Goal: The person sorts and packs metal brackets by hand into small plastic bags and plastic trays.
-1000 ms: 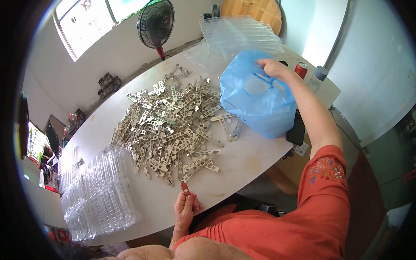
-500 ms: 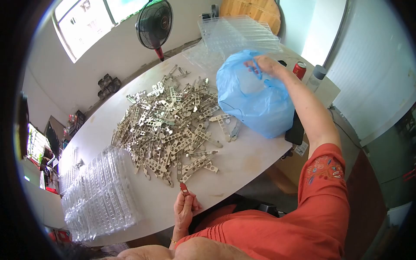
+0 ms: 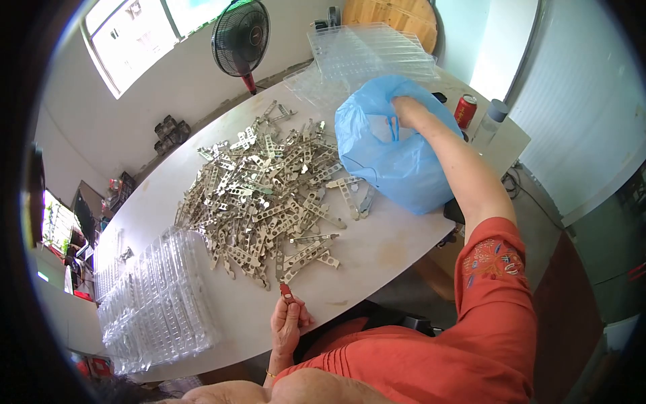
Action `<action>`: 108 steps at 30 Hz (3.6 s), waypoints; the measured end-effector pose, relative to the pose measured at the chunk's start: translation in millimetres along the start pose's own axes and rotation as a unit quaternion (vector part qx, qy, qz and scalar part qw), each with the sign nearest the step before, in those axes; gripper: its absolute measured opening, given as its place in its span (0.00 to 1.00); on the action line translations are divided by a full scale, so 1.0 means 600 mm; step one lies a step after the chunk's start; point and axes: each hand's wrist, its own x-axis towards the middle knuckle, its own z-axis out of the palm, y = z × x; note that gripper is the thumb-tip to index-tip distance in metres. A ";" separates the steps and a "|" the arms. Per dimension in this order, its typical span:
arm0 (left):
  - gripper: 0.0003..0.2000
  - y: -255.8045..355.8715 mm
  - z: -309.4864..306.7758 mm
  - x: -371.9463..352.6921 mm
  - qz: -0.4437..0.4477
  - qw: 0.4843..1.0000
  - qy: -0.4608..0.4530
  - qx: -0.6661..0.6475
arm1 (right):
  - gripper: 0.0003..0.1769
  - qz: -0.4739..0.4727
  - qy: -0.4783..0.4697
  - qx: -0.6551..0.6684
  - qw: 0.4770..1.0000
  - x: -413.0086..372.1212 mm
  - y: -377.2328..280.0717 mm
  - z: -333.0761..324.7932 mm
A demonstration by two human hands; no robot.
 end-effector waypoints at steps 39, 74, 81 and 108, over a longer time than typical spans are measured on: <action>0.11 0.066 -0.009 -0.006 0.065 0.996 0.055 0.008 | 0.09 0.040 -0.248 0.469 0.847 -0.395 -0.442 -0.136; 0.08 0.071 -0.016 0.007 0.002 0.996 0.083 0.022 | 0.09 0.028 -0.183 0.584 0.791 -0.389 -0.440 -0.057; 0.08 0.065 -0.026 0.013 0.035 0.988 0.153 0.002 | 0.08 0.032 -0.155 0.631 0.760 -0.390 -0.438 -0.055; 0.07 0.051 -0.051 0.018 0.006 0.986 0.158 -0.056 | 0.08 0.065 -0.146 0.647 0.745 -0.381 -0.453 -0.018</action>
